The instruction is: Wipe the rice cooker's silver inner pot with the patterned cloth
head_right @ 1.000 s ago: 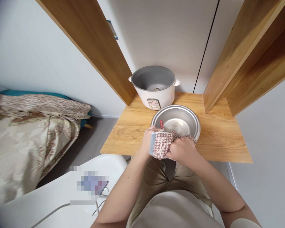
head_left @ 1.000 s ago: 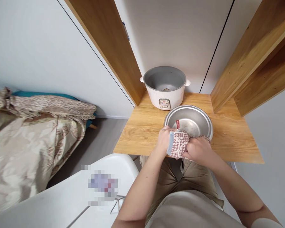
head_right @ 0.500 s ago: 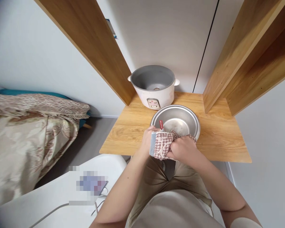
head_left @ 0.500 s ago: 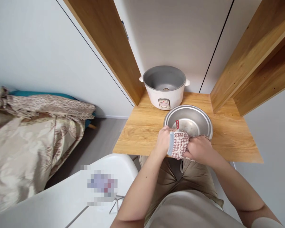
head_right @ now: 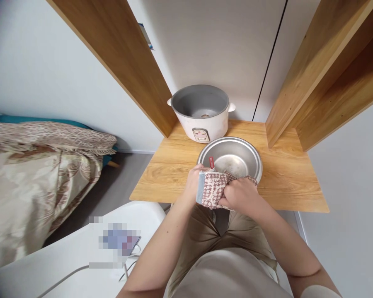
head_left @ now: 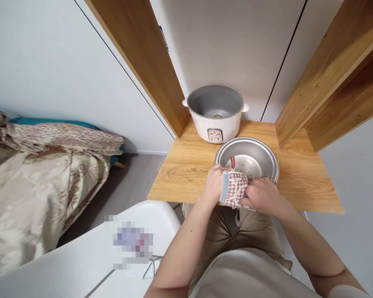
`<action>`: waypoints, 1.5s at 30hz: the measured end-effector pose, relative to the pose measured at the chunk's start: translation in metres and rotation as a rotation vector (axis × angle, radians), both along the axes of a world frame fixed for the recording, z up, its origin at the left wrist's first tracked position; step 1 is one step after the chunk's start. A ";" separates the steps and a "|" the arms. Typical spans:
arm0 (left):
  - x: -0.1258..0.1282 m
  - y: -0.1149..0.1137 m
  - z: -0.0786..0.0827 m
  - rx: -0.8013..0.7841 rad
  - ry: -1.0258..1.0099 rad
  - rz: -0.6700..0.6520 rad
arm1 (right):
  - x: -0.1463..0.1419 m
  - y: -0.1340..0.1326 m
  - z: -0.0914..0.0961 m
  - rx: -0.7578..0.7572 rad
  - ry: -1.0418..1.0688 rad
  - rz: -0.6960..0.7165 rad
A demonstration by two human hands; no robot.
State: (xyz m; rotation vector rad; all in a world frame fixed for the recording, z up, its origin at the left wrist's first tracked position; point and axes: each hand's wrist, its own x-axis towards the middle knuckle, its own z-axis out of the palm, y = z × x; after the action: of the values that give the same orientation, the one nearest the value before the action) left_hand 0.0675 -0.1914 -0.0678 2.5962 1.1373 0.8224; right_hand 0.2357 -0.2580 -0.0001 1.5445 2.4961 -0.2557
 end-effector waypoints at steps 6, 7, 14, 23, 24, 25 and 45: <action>-0.001 0.004 -0.001 -0.016 0.006 -0.015 | -0.004 -0.002 -0.001 0.014 0.021 -0.014; -0.001 0.004 0.000 -0.008 0.021 -0.016 | -0.001 -0.001 -0.001 0.005 0.024 0.006; 0.001 -0.001 0.001 0.037 0.073 0.010 | 0.010 0.002 -0.003 0.015 0.002 0.046; -0.001 0.004 -0.004 -0.021 0.017 -0.011 | -0.001 0.000 0.000 -0.007 0.003 -0.009; -0.001 0.004 -0.003 -0.012 0.025 -0.011 | 0.001 0.000 0.000 -0.014 0.003 0.003; 0.000 0.003 -0.003 -0.001 0.035 -0.009 | 0.004 0.001 0.000 -0.016 0.004 0.016; -0.002 -0.003 0.004 0.029 0.050 -0.001 | 0.018 0.003 -0.004 0.002 0.025 0.079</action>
State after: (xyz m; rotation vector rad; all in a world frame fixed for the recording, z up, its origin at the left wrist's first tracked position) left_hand 0.0658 -0.1948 -0.0635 2.6549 1.1455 0.7836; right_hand 0.2533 -0.2550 -0.0039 1.4485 2.5704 -0.2616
